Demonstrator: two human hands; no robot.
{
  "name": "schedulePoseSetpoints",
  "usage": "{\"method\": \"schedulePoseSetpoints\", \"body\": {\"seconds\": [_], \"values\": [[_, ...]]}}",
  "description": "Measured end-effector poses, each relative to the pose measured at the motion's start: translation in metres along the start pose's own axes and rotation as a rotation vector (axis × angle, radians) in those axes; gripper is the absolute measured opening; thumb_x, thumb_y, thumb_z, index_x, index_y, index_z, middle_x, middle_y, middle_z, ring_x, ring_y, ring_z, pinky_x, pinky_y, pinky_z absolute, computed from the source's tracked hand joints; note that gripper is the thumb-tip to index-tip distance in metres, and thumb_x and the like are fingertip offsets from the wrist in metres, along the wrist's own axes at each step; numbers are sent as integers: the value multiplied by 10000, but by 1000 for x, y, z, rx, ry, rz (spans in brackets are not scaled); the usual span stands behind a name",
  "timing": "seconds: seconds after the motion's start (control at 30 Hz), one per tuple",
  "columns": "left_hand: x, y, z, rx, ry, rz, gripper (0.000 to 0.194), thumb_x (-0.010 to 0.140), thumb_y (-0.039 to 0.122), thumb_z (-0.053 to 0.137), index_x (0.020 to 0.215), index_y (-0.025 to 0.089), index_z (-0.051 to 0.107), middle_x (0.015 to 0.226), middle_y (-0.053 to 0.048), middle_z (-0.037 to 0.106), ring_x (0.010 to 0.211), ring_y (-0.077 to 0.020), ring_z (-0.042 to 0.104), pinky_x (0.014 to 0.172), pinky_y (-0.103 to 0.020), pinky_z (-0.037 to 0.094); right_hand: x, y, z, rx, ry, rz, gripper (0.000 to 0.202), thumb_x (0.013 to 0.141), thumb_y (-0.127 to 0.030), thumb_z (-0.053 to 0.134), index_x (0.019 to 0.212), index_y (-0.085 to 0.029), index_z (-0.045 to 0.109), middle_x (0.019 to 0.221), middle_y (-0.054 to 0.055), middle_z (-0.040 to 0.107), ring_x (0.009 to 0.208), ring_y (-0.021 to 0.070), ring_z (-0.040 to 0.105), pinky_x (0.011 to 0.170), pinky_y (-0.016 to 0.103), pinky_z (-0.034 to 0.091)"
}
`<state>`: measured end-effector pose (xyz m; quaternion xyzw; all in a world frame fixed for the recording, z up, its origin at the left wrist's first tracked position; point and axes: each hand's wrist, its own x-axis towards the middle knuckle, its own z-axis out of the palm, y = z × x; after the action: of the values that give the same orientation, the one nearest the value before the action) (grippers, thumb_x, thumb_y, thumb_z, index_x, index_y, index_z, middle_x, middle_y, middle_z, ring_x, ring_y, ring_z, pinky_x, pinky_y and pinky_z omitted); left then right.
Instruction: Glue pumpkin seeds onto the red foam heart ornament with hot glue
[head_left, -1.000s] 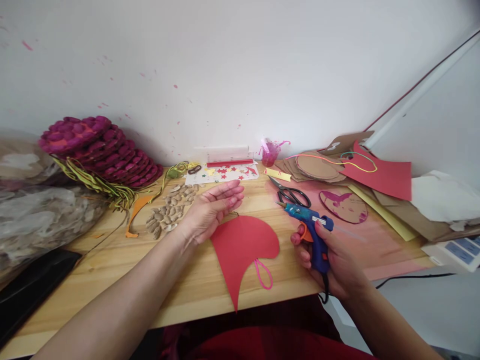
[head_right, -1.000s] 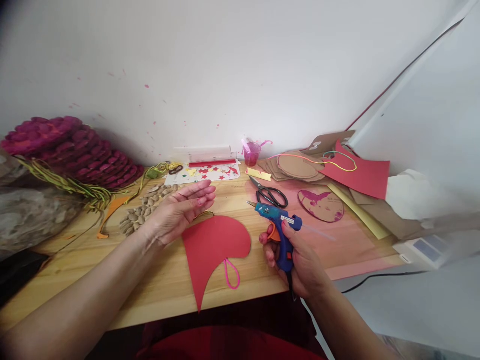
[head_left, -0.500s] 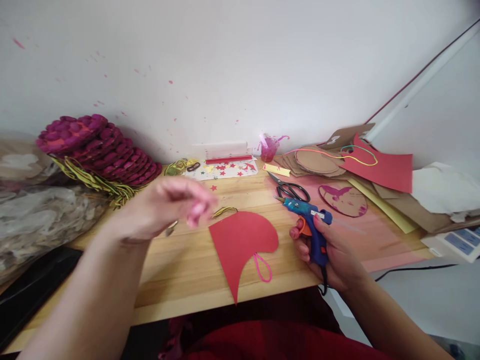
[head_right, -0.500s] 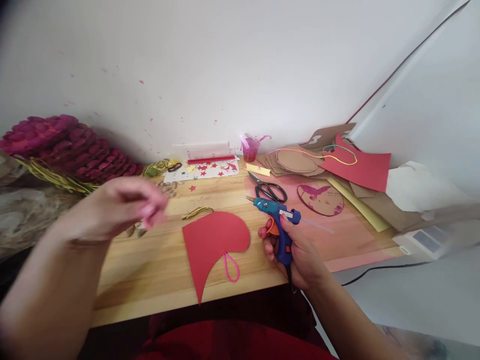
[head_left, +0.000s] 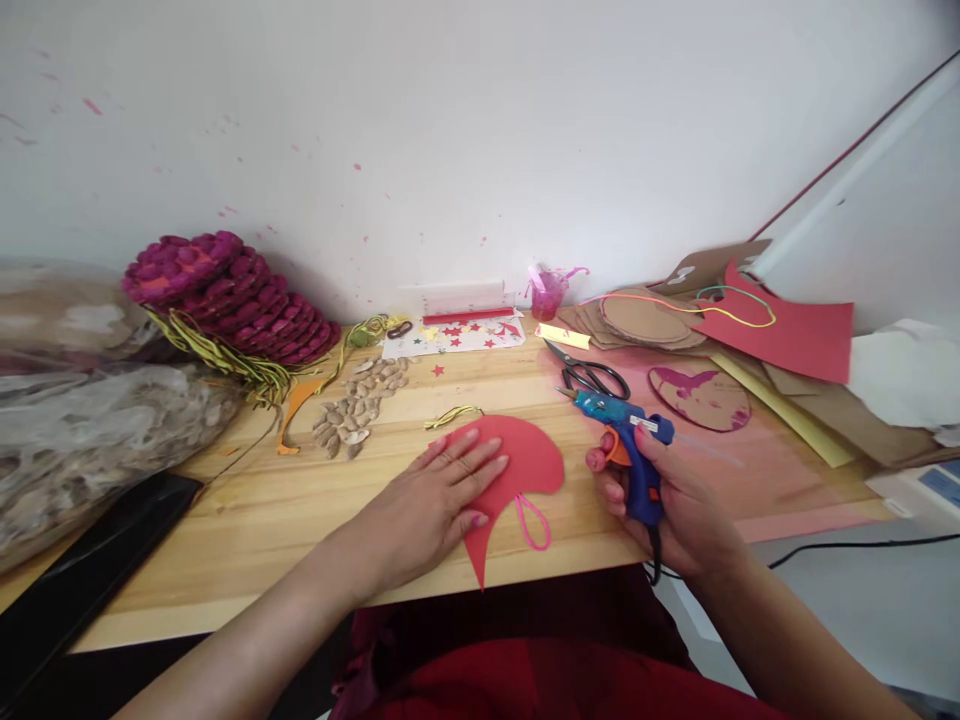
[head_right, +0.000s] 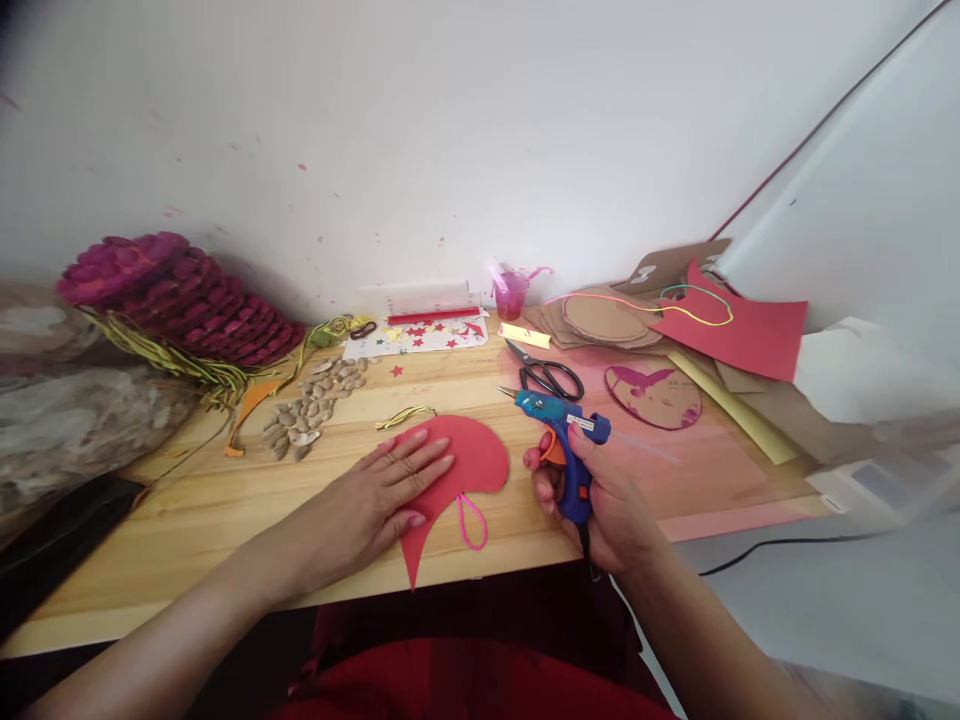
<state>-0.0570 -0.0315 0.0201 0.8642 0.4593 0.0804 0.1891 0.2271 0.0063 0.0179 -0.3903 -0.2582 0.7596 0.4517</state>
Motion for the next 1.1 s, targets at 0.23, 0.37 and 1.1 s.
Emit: {"method": "schedulePoseSetpoints", "body": {"seconds": [0.23,0.37,1.1], "values": [[-11,8,2,367,296,-287,760,876,597,565,1467,130,460,1534,-212,382,1477,-420,203,1187,-650,27,0,1,0,3,-12,0,289,827,-472,689,851,-184,703,769,43,681,523,94,525,437,170,450],[5,13,6,200,162,-109,558,1007,387,392,1511,147,377,1548,-137,386,1460,-275,323,1211,-462,229,0,0,0,-7,-20,-2,286,832,-470,683,840,-184,698,768,42,677,519,95,525,433,171,448],[56,16,5,323,-31,62,731,951,566,461,1534,146,324,1596,-160,265,1482,-327,247,1172,-471,327,0,8,16,3,150,-79,189,935,-340,589,1015,-210,701,995,76,761,1017,246,725,722,304,638]]}}
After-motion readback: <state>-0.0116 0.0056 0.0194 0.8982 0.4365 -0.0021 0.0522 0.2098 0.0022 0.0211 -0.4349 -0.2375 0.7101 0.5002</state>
